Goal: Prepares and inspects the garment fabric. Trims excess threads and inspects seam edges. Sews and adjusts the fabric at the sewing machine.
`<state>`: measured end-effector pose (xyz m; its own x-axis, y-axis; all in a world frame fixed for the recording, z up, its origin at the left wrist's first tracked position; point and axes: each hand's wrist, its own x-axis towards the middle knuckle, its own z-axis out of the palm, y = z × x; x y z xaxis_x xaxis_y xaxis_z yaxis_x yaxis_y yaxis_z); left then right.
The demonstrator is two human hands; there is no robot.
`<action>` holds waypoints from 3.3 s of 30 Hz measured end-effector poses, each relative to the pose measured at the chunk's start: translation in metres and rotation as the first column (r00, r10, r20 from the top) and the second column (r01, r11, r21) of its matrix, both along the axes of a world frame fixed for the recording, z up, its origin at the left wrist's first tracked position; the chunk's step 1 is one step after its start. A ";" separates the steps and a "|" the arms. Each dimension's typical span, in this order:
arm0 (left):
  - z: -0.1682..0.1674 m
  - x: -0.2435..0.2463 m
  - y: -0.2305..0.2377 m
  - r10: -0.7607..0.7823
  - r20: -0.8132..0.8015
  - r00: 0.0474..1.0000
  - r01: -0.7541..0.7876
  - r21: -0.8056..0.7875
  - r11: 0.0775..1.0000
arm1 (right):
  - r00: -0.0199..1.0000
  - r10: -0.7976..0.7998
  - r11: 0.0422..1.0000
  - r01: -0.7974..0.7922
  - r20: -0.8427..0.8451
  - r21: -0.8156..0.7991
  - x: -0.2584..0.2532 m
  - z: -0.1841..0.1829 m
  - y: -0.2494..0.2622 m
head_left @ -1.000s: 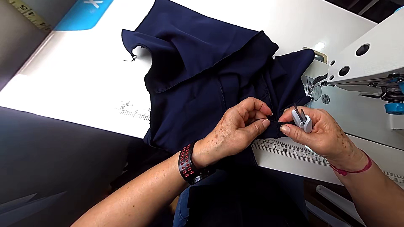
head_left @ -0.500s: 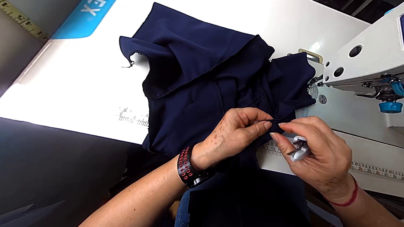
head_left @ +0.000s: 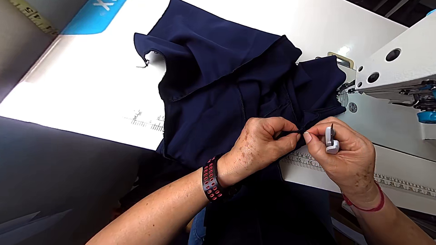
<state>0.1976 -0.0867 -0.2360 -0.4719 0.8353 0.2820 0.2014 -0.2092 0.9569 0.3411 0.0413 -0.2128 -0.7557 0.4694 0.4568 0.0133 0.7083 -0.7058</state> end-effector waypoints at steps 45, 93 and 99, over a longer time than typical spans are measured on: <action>-0.001 -0.016 -0.002 -0.040 -0.155 0.987 0.066 0.169 0.983 | 0.913 0.222 0.972 -0.177 0.341 -0.156 0.027 0.022 -0.001; -0.002 -0.025 -0.004 -0.160 -0.153 0.975 0.189 0.193 0.963 | 0.931 0.038 0.962 -0.132 0.363 0.238 0.024 0.021 -0.013; -0.001 -0.027 -0.005 -0.200 -0.102 0.975 0.213 0.140 0.967 | 0.885 0.404 0.729 -0.160 0.230 -0.666 0.023 0.024 -0.006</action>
<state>0.1710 -0.0921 -0.2374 -0.2623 0.8574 0.4428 0.2194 -0.3939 0.8926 0.3639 0.0358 -0.1885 -0.9436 0.2890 -0.1619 0.2066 0.1313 -0.9696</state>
